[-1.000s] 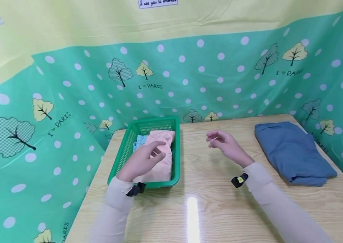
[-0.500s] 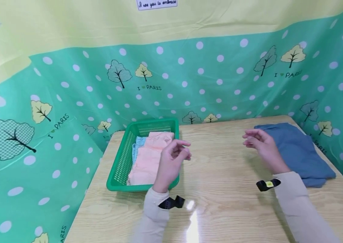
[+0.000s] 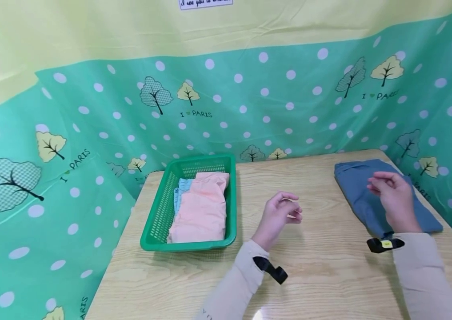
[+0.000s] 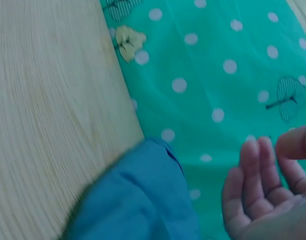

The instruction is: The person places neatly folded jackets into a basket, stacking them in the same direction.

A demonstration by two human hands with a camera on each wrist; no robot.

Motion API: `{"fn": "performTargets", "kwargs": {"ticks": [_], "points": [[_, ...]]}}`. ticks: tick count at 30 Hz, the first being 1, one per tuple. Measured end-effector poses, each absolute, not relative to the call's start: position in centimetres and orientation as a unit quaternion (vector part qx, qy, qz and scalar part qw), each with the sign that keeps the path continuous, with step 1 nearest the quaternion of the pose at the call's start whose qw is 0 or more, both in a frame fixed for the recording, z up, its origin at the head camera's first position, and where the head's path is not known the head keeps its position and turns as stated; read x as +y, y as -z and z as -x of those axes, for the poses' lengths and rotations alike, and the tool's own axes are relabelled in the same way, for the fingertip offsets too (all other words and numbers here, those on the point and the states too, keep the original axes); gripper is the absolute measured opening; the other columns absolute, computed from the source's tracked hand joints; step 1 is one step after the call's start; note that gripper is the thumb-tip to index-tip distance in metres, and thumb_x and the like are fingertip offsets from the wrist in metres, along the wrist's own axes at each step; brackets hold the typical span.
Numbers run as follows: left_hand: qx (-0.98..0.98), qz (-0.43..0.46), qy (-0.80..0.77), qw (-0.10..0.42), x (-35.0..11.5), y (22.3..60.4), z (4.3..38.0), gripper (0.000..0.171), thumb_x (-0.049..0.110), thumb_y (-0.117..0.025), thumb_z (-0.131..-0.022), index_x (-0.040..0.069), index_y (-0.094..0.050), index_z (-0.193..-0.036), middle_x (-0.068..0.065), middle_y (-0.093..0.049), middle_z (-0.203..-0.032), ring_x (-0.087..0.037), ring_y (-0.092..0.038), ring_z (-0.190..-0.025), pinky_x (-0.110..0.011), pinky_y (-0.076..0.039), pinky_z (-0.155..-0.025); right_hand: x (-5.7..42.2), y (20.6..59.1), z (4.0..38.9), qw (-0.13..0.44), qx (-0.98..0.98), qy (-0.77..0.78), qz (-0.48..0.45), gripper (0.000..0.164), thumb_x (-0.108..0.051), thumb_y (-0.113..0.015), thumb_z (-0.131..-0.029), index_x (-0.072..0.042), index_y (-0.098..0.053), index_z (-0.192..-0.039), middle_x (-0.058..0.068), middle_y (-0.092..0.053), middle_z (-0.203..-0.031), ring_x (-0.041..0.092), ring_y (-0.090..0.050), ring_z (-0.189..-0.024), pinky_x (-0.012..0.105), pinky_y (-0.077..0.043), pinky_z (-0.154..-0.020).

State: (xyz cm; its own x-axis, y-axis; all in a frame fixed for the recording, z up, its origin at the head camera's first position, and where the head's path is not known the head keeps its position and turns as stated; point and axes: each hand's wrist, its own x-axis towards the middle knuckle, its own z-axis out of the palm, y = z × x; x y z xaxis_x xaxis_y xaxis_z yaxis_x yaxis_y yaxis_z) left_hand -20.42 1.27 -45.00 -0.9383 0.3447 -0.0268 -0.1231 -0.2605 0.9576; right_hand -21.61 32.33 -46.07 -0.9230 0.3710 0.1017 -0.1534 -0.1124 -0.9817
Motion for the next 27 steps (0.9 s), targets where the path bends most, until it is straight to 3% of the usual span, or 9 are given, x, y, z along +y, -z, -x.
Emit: {"fn": "performTargets", "kwargs": {"ticks": [6,10,12,15,17,19,21,24,27], "points": [[0.555,-0.012,-0.813,0.176,5.4,46.7,20.4,0.020,0.010,-0.064,-0.096,0.005,-0.066,-0.115,-0.004,-0.073,-0.088,-0.015,-0.068,-0.071,-0.031,-0.060,-0.067,34.8,46.1,21.7,0.171,-0.712,-0.648,0.212,0.008,-0.021,-0.059,-0.103,-0.026,-0.057,-0.110,-0.017,-0.057,-0.096,-0.003,-0.056,-0.084,0.006,-0.047,-0.070],[0.558,0.022,-0.810,0.179,7.9,47.7,20.2,0.015,0.013,-0.061,-0.098,0.010,-0.066,-0.110,-0.005,-0.074,-0.095,-0.017,-0.069,-0.076,-0.037,-0.062,-0.071,36.2,46.4,21.5,0.155,-0.772,-0.557,0.264,0.012,-0.029,-0.054,-0.103,-0.037,-0.050,-0.109,-0.019,-0.045,-0.099,-0.004,-0.046,-0.084,0.014,-0.043,-0.071],[0.558,0.031,-0.808,0.184,8.9,48.2,20.2,0.013,0.014,-0.060,-0.098,0.011,-0.066,-0.110,-0.006,-0.072,-0.100,-0.021,-0.071,-0.081,-0.042,-0.063,-0.076,36.9,46.7,21.5,0.142,-0.787,-0.531,0.281,0.016,-0.031,-0.053,-0.103,-0.038,-0.048,-0.116,-0.021,-0.041,-0.101,-0.004,-0.042,-0.085,0.019,-0.042,-0.074],[0.551,0.035,-0.808,0.206,10.1,48.8,20.4,0.015,0.017,-0.060,-0.099,0.012,-0.064,-0.112,-0.009,-0.068,-0.109,-0.027,-0.071,-0.092,-0.052,-0.061,-0.087,37.7,47.3,21.6,0.120,-0.804,-0.505,0.290,0.039,-0.033,-0.051,-0.103,-0.023,-0.045,-0.140,-0.020,-0.039,-0.105,0.002,-0.042,-0.092,0.025,-0.041,-0.080],[0.540,0.031,-0.809,0.230,10.8,49.1,20.7,0.020,0.020,-0.062,-0.098,0.011,-0.062,-0.115,-0.013,-0.064,-0.116,-0.031,-0.069,-0.101,-0.058,-0.057,-0.094,38.2,47.8,21.7,0.106,-0.816,-0.491,0.286,0.059,-0.032,-0.050,-0.103,-0.007,-0.034,-0.153,-0.015,-0.040,-0.109,0.014,-0.046,-0.102,0.029,-0.042,-0.085],[0.529,0.029,-0.810,0.251,11.3,49.4,21.0,0.025,0.023,-0.064,-0.096,0.010,-0.060,-0.118,-0.017,-0.059,-0.122,-0.034,-0.066,-0.107,-0.061,-0.054,-0.099,38.8,48.3,21.9,0.097,-0.825,-0.482,0.278,0.071,-0.032,-0.049,-0.103,0.004,-0.022,-0.157,-0.003,-0.046,-0.117,0.029,-0.046,-0.116,0.036,-0.044,-0.092],[0.520,0.028,-0.811,0.266,11.9,49.6,21.2,0.030,0.025,-0.066,-0.095,0.011,-0.058,-0.120,-0.019,-0.055,-0.127,-0.036,-0.063,-0.111,-0.062,-0.051,-0.101,39.3,48.8,22.0,0.091,-0.829,-0.479,0.274,0.074,-0.031,-0.048,-0.103,0.007,-0.018,-0.158,0.017,-0.048,-0.133,0.043,-0.039,-0.130,0.047,-0.044,-0.100],[0.507,0.036,-0.814,0.282,12.6,50.0,21.2,0.035,0.027,-0.067,-0.093,0.013,-0.056,-0.123,-0.020,-0.050,-0.134,-0.038,-0.059,-0.117,-0.063,-0.049,-0.104,40.1,49.5,22.0,0.081,-0.831,-0.477,0.274,0.080,-0.032,-0.047,-0.102,0.010,-0.010,-0.159,0.035,-0.025,-0.158,0.052,-0.029,-0.143,0.062,-0.037,-0.110],[0.494,0.037,-0.817,0.294,13.4,50.5,21.0,0.039,0.029,-0.066,-0.091,0.014,-0.054,-0.126,-0.022,-0.047,-0.141,-0.040,-0.056,-0.121,-0.064,-0.047,-0.105,40.7,50.2,21.8,0.057,-0.843,-0.460,0.274,0.087,-0.036,-0.048,-0.102,0.012,-0.002,-0.158,0.040,-0.010,-0.162,0.060,-0.020,-0.144,0.069,-0.030,-0.113]]}}
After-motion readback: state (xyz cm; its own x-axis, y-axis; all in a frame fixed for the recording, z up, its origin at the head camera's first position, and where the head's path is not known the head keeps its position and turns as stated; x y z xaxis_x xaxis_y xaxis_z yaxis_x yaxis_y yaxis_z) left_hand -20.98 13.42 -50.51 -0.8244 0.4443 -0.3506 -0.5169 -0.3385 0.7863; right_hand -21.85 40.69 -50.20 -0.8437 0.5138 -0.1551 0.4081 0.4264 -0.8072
